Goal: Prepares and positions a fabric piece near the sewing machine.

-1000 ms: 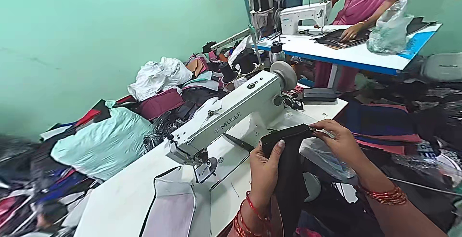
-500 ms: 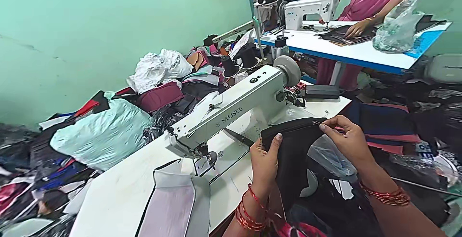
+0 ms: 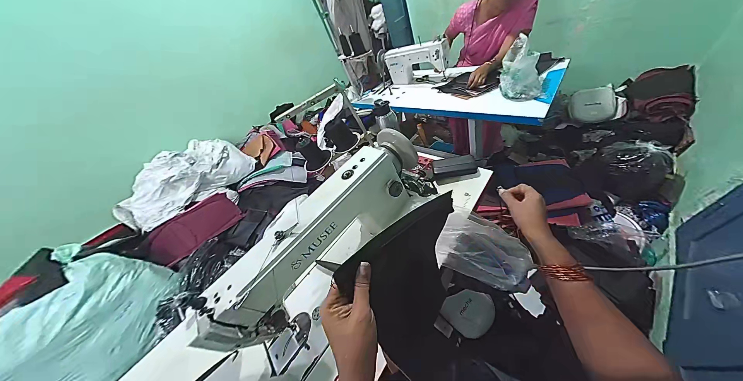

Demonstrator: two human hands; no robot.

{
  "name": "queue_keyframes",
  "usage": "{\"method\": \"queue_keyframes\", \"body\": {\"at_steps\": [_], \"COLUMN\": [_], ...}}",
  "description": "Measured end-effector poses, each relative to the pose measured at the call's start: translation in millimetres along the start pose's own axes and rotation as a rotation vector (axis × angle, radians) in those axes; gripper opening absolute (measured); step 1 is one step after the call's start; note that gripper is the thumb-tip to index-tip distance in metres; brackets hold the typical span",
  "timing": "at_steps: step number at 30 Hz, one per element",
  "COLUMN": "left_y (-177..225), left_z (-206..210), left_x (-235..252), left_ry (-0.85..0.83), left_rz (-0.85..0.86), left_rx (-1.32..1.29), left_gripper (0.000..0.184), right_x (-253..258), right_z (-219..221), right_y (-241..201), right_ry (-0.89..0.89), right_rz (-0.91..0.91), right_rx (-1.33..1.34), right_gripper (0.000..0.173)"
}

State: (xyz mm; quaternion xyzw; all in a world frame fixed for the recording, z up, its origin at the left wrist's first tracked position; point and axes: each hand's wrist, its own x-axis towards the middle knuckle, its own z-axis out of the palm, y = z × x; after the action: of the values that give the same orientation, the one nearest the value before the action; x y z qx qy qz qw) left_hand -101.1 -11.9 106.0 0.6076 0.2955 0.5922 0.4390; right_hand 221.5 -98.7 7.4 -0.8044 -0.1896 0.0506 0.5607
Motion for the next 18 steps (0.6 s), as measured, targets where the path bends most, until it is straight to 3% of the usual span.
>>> {"method": "queue_keyframes", "body": {"at_steps": [4,6,7,9,12,18], "left_y": [-1.1,-2.1,-1.8,-0.6,0.0,-4.1], "left_z": [-0.2,2.6,2.9,2.8,0.2,-15.8], "left_x": [1.2,1.7,1.6,1.7,3.5,5.4], "left_ry": [-0.008,-0.006,0.000,0.012,0.027,0.067], "left_rz": [-0.083,-0.120,-0.138,-0.165,-0.184,-0.132], "left_rx": [-0.016,-0.020,-0.024,-0.022,-0.006,0.091], "left_gripper": [0.009,0.009,0.009,0.009,0.009,0.005], "right_x": [-12.8,-20.1,-24.1,-32.2,-38.4,-12.4], "right_z": [9.2,19.2,24.5,36.9,56.4,75.1], "right_y": [-16.1,-29.0,-34.1,-41.5,-52.0,-28.2], "right_ry": [-0.152,-0.253,-0.303,-0.367,-0.384,-0.355], "right_rz": [0.069,0.112,0.125,0.149,0.193,0.225], "right_rx": [0.534,0.653,0.680,0.747,0.817,0.623], "right_gripper": [0.011,0.013,0.020,0.014,0.023,0.022]}}
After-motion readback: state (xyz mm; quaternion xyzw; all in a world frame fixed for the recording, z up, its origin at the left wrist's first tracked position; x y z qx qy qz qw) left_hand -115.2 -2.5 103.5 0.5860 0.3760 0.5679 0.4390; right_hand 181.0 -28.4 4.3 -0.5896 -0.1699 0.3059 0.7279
